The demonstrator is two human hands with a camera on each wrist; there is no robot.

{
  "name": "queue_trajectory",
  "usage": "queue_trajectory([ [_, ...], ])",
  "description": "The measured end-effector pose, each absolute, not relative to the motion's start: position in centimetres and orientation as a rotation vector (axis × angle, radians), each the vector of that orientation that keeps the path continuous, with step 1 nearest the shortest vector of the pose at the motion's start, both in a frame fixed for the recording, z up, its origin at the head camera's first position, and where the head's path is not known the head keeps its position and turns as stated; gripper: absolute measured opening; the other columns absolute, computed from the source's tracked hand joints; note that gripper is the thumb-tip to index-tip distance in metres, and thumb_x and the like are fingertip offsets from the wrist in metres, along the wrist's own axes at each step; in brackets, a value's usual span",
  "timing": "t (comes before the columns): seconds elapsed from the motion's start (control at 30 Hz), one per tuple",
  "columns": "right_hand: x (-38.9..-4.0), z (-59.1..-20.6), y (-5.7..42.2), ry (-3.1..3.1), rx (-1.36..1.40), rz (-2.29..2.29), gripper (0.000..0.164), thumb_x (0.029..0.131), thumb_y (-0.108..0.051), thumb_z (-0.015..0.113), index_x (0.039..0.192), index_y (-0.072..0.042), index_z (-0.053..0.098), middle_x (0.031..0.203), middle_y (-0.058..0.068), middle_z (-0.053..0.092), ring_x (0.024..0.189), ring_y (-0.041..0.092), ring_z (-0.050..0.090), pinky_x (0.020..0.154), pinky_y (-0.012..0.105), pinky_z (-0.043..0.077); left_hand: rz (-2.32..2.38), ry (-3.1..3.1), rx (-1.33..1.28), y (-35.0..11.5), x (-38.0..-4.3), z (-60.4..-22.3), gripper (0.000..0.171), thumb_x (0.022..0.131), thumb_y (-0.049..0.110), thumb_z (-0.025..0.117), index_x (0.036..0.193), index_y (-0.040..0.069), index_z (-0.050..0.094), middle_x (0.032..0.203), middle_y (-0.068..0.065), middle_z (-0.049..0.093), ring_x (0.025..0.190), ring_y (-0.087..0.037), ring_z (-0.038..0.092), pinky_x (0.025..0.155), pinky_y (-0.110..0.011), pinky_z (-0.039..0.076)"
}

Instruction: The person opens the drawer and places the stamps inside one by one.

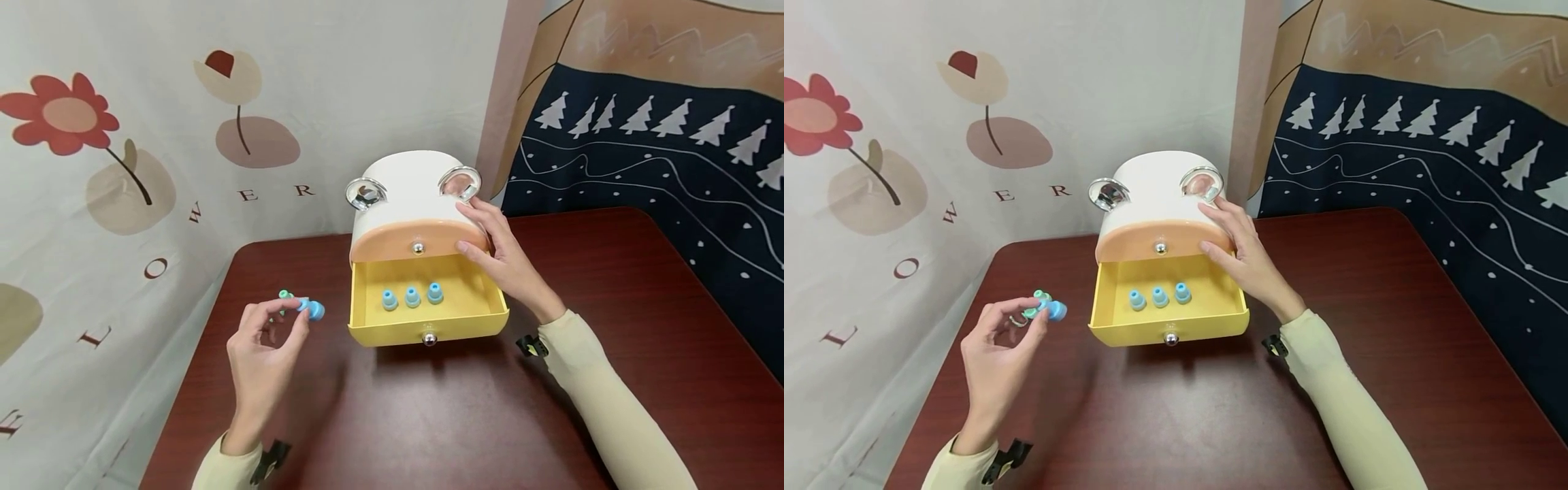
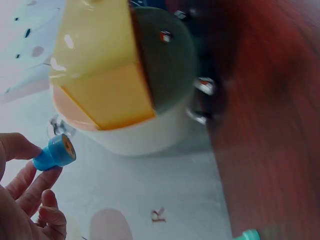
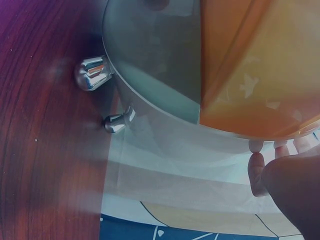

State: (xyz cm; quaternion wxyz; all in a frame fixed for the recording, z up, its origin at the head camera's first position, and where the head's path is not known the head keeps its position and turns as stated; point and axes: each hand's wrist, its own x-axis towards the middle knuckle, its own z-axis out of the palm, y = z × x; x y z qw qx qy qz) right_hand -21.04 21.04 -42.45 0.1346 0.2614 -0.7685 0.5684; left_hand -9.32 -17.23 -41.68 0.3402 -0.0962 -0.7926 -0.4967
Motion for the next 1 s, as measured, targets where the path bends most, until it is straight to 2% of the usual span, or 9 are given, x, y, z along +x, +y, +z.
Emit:
queue_trajectory([
  [0.37, -21.2, -42.4, 21.1, -2.237, 0.758, 1.638, 0.06, 0.106, -0.005, 0.067, 0.163, -0.014, 0.051, 0.173, 0.004, 0.029, 0.161, 0.017, 0.021, 0.126, 0.056, 0.027, -1.39, -2.078, -0.373, -14.4, -10.2, -40.1, 0.022, 0.09, 0.0, 0.088, 0.109, 0.011, 0.083, 0.096, -0.004, 0.071, 0.08, -0.019, 0.054, 0.06, -0.021, 0.039],
  [0.53, -21.1, -42.3, 21.1, -2.234, 0.763, 1.637, 0.06, 0.106, -0.005, 0.067, 0.163, -0.014, 0.051, 0.173, 0.005, 0.029, 0.16, 0.017, 0.022, 0.126, 0.056, 0.027, -1.355, -2.125, -0.446, -13.1, -10.8, -40.2, 0.021, 0.09, 0.003, 0.09, 0.107, 0.014, 0.084, 0.086, -0.009, 0.06, 0.079, -0.023, 0.051, 0.059, -0.02, 0.036],
  [0.6, -21.2, -42.3, 21.0, -2.236, 0.766, 1.639, 0.06, 0.106, -0.005, 0.067, 0.163, -0.014, 0.051, 0.173, 0.005, 0.029, 0.16, 0.018, 0.022, 0.126, 0.056, 0.027, -1.301, -2.16, -0.482, -12.5, -11.2, -40.3, 0.02, 0.089, 0.004, 0.091, 0.103, 0.015, 0.083, 0.082, -0.006, 0.056, 0.077, -0.023, 0.049, 0.06, -0.02, 0.035],
  [0.77, -21.1, -42.3, 20.9, -2.237, 0.765, 1.646, 0.062, 0.105, -0.004, 0.068, 0.163, -0.015, 0.051, 0.173, 0.004, 0.028, 0.161, 0.018, 0.022, 0.126, 0.053, 0.028, -1.181, -2.296, -0.562, -11.0, -12.4, -40.0, 0.017, 0.086, 0.009, 0.092, 0.097, 0.017, 0.083, 0.077, -0.004, 0.05, 0.072, -0.018, 0.048, 0.061, -0.024, 0.037],
  [0.9, -21.0, -42.3, 21.1, -2.232, 0.759, 1.654, 0.062, 0.105, -0.003, 0.068, 0.163, -0.014, 0.051, 0.173, 0.004, 0.029, 0.16, 0.018, 0.022, 0.126, 0.05, 0.029, -1.153, -2.448, -0.626, -10.3, -13.2, -39.4, 0.015, 0.086, 0.012, 0.093, 0.095, 0.018, 0.083, 0.077, -0.008, 0.054, 0.074, -0.02, 0.048, 0.065, -0.031, 0.039],
  [1.0, -21.0, -42.5, 21.0, -2.229, 0.757, 1.66, 0.061, 0.106, -0.003, 0.067, 0.163, -0.014, 0.051, 0.173, 0.004, 0.029, 0.16, 0.018, 0.022, 0.126, 0.053, 0.028, -1.154, -2.533, -0.649, -10.2, -13.7, -39.1, 0.014, 0.086, 0.015, 0.094, 0.093, 0.02, 0.083, 0.077, -0.006, 0.06, 0.078, -0.024, 0.05, 0.069, -0.035, 0.04],
])
